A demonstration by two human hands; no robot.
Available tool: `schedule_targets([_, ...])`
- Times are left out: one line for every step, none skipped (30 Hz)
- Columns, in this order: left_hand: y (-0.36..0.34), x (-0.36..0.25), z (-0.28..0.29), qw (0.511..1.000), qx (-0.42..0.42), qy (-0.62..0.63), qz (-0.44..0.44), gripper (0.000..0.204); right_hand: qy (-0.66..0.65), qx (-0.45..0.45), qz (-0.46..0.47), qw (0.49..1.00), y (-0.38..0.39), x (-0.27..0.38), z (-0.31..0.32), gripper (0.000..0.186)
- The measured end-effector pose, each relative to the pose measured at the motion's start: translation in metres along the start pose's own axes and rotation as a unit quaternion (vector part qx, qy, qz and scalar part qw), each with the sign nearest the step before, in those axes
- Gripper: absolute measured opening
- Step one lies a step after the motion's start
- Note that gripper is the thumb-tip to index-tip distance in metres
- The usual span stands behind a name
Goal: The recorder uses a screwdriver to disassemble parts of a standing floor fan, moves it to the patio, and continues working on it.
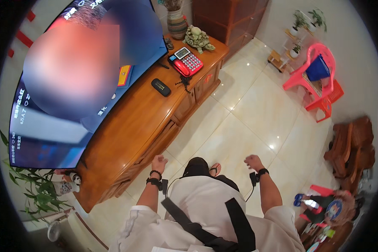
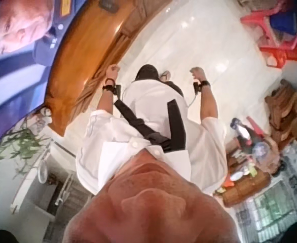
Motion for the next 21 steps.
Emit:
schedule_targets([-0.007,-0.041,-0.012,0.999,0.019,0.035,0.029,0.054,0.025,-0.003,0.017,1.0,-0.013,0.035,0.017,0.034])
schedule_targets([-0.022,-0.047,-0.018,0.998,0.011,0.04,0.038,0.054,0.057,0.008,0.044,0.997,-0.031,0.075,0.022,0.037])
schedule_targets([-0.04,-0.057,-0.018,0.998,-0.062,-0.014,-0.015,0.064,0.092,0.013,0.064,0.994,-0.052,0.11,0.026,0.04])
schedule_targets([-0.055,-0.069,-0.02,0.987,-0.131,-0.07,-0.068,0.074,0.126,0.017,0.082,0.988,-0.074,0.138,0.027,0.043])
schedule_targets([-0.075,-0.076,-0.03,0.987,-0.132,-0.066,-0.058,0.074,0.135,0.02,0.079,0.987,-0.096,0.164,0.031,0.043])
schedule_targets([-0.095,-0.089,-0.034,0.984,-0.159,-0.074,-0.039,0.08,0.185,0.035,0.125,0.974,-0.115,0.194,0.028,0.041])
schedule_targets([-0.116,-0.1,-0.035,0.979,-0.185,-0.082,-0.021,0.086,0.233,0.05,0.17,0.956,-0.129,0.218,0.021,0.04])
schedule_targets([-0.157,-0.122,-0.037,0.978,-0.195,-0.074,-0.017,0.086,0.241,0.051,0.174,0.954,-0.157,0.249,0.017,0.042])
schedule_targets([-0.178,-0.135,-0.039,0.972,-0.226,-0.068,-0.021,0.085,0.25,0.058,0.162,0.953,-0.174,0.254,0.012,0.045])
schedule_targets([-0.176,-0.137,-0.046,0.967,-0.243,-0.066,-0.023,0.084,0.283,0.078,0.231,0.927,-0.19,0.276,0.015,0.051])
schedule_targets([-0.18,-0.122,-0.047,0.966,-0.248,-0.073,-0.007,0.084,0.208,0.109,0.148,0.961,-0.204,0.298,0.003,0.057])
schedule_targets([-0.195,-0.114,-0.042,0.948,-0.308,-0.078,-0.001,0.082,0.229,0.113,0.175,0.951,-0.219,0.318,-0.014,0.059])
schedule_targets([-0.207,-0.104,-0.037,0.926,-0.367,-0.085,0.005,0.08,0.248,0.118,0.202,0.94,-0.234,0.337,-0.033,0.061])
schedule_targets([-0.214,-0.097,-0.045,0.927,-0.363,-0.09,0.015,0.08,0.251,0.126,0.194,0.94,-0.249,0.339,-0.045,0.061])
schedule_targets([-0.224,-0.105,-0.048,0.914,-0.372,-0.157,0.039,0.075,0.243,0.13,0.237,0.932,-0.266,0.355,-0.054,0.063])
schedule_targets([-0.232,-0.113,-0.051,0.896,-0.379,-0.224,0.062,0.07,0.234,0.136,0.281,0.921,-0.282,0.372,-0.064,0.064])
schedule_targets([-0.239,-0.123,-0.058,0.897,-0.374,-0.226,0.069,0.07,0.237,0.14,0.274,0.921,-0.305,0.374,-0.074,0.064])
schedule_targets([-0.242,-0.14,-0.063,0.882,-0.394,-0.247,0.078,0.065,0.202,0.131,0.289,0.926,-0.328,0.379,-0.08,0.065])
schedule_targets([-0.241,-0.153,-0.062,0.863,-0.417,-0.271,0.089,0.06,0.168,0.126,0.306,0.928,-0.346,0.385,-0.089,0.066])
schedule_targets([-0.246,-0.157,-0.061,0.859,-0.421,-0.274,0.098,0.06,0.172,0.137,0.307,0.926,-0.366,0.398,-0.102,0.066])
schedule_targets([-0.242,-0.158,-0.057,0.851,-0.436,-0.278,0.087,0.057,0.139,0.153,0.289,0.935,-0.378,0.405,-0.116,0.065])
Point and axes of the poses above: each hand's wrist, its own y-axis away from the middle knuckle, its own z-axis out of the back of the hand, x = y × z, the point moved 7 cm from there along -y, towards the middle knuckle, and after that the axes turned 6 degrees about -z, right-handed, at the moved point
